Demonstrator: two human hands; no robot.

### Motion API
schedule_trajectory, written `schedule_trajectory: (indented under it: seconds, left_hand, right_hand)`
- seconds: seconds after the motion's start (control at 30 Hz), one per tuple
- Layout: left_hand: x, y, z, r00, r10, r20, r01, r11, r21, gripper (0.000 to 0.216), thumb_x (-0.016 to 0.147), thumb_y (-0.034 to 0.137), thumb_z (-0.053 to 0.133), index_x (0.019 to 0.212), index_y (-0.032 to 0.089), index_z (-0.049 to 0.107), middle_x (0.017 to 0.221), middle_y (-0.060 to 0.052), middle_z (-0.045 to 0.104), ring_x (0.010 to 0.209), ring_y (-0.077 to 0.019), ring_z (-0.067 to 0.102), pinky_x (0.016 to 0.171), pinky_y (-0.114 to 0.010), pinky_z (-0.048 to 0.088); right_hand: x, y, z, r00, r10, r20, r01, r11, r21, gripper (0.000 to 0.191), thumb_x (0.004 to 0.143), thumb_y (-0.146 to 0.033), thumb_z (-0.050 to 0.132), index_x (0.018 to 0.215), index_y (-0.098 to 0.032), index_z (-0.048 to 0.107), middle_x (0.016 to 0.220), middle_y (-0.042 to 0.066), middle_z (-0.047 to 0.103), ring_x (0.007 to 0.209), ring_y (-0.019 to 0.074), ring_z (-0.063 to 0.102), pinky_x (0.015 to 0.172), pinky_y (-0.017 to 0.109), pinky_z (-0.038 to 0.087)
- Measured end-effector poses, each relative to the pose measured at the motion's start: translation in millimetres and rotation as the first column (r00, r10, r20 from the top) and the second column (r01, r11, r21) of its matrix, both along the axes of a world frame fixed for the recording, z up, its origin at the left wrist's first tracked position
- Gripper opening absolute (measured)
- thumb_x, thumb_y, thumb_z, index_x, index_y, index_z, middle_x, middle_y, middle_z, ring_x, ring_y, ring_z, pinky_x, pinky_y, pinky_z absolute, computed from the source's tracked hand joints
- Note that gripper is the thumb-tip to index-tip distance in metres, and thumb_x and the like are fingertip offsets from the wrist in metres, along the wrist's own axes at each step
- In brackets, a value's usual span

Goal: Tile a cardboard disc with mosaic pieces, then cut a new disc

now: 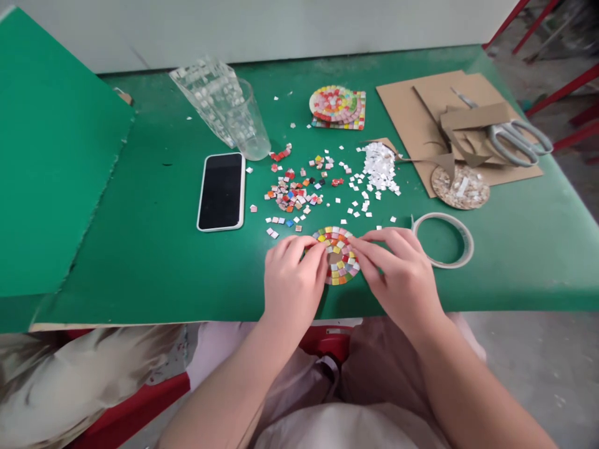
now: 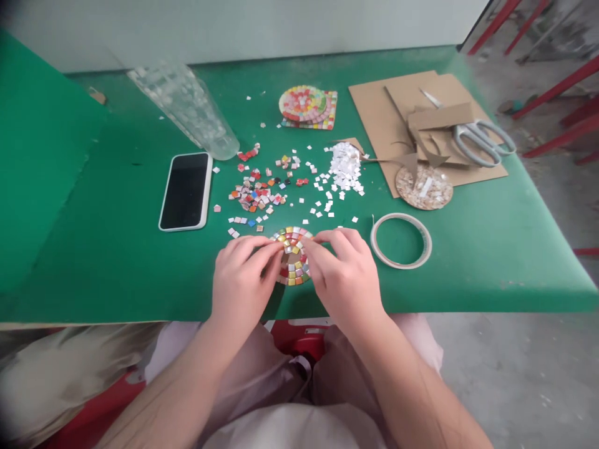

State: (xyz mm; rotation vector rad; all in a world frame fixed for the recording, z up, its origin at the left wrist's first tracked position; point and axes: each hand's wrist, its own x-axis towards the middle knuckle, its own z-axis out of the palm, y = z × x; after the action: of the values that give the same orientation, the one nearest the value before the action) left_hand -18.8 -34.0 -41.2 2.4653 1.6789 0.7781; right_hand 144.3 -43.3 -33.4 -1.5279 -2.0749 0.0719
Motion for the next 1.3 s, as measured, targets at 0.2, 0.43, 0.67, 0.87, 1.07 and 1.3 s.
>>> schedule_trajectory:
  seconds: [0.2, 0.43, 0.67, 0.87, 1.07, 1.3]
  left_hand:
    - [-8.3, -1.5, -5.2, 0.993, -0.096, 0.064, 0.096, 0.995, -0.009, 0.027, 0.080, 0.008, 0.048, 0.098, 0.020, 0.063, 0.105, -0.006, 0.064, 0.105, -0.0218, 0.055, 0.087, -0.040, 0.046]
    - [-6.5, -2.9, -9.2, 0.982, -0.185, 0.047, 0.186, 0.982, -0.018, 0.027, 0.081, 0.007, 0.045, 0.098, 0.015, 0.064, 0.109, -0.009, 0.064, 0.108, -0.0219, 0.057, 0.090, -0.039, 0.049]
    - [-8.2, 2.7, -13.1, 0.955, -0.286, 0.083, 0.288, 0.957, -0.023, 0.028, 0.083, 0.009, 0.045, 0.105, 0.016, 0.061, 0.118, -0.008, 0.061, 0.117, -0.0221, 0.051, 0.095, -0.043, 0.047]
    - [-3.2, -1.9, -12.6, 0.958, -0.285, 0.014, 0.286, 0.958, -0.027, 0.028, 0.085, 0.019, 0.047, 0.109, 0.014, 0.060, 0.120, -0.010, 0.059, 0.116, -0.0222, 0.052, 0.097, -0.039, 0.045]
    - [7.5, -27.0, -3.9, 0.983, -0.130, -0.128, 0.130, 0.991, -0.009, 0.032, 0.086, 0.021, 0.044, 0.112, 0.010, 0.059, 0.116, -0.014, 0.060, 0.104, -0.0259, 0.057, 0.085, -0.038, 0.051]
    - [-4.8, -34.8, -1.8, 0.976, -0.180, 0.119, 0.185, 0.982, -0.035, 0.026, 0.085, 0.015, 0.046, 0.104, 0.011, 0.063, 0.102, -0.008, 0.067, 0.093, -0.0196, 0.058, 0.085, -0.034, 0.050]
  right_hand:
    - [-4.7, -2.8, -8.3, 0.995, 0.082, 0.060, -0.080, 0.996, -0.043, 0.029, 0.082, -0.010, 0.049, 0.100, -0.023, 0.068, 0.103, 0.007, 0.064, 0.097, 0.0236, 0.051, 0.082, 0.040, 0.045]
    - [-9.5, 1.4, -16.5, 0.996, 0.060, 0.061, -0.057, 0.997, -0.051, 0.030, 0.082, -0.008, 0.049, 0.092, -0.025, 0.071, 0.108, 0.008, 0.063, 0.109, 0.0272, 0.048, 0.092, 0.050, 0.038]
    - [3.1, 0.3, -10.4, 0.991, 0.023, -0.134, -0.013, 0.997, 0.080, 0.037, 0.082, -0.004, 0.043, 0.103, -0.022, 0.066, 0.114, 0.008, 0.058, 0.112, 0.0227, 0.046, 0.094, 0.043, 0.042]
    - [4.0, -26.2, -19.7, 0.985, -0.023, -0.173, 0.040, 0.995, 0.096, 0.028, 0.082, -0.010, 0.050, 0.103, -0.019, 0.065, 0.097, 0.008, 0.064, 0.098, 0.0224, 0.053, 0.086, 0.040, 0.047]
    - [-9.0, -51.0, -25.9, 0.992, -0.126, -0.023, 0.126, 0.992, -0.004, 0.025, 0.084, -0.031, 0.055, 0.104, -0.019, 0.066, 0.106, 0.008, 0.065, 0.100, 0.0244, 0.056, 0.087, 0.041, 0.044]
    - [-6.4, -42.4, -24.8, 0.989, -0.144, 0.039, 0.147, 0.986, -0.076, 0.037, 0.084, -0.041, 0.055, 0.113, -0.018, 0.060, 0.118, 0.007, 0.062, 0.114, 0.0263, 0.052, 0.099, 0.047, 0.034]
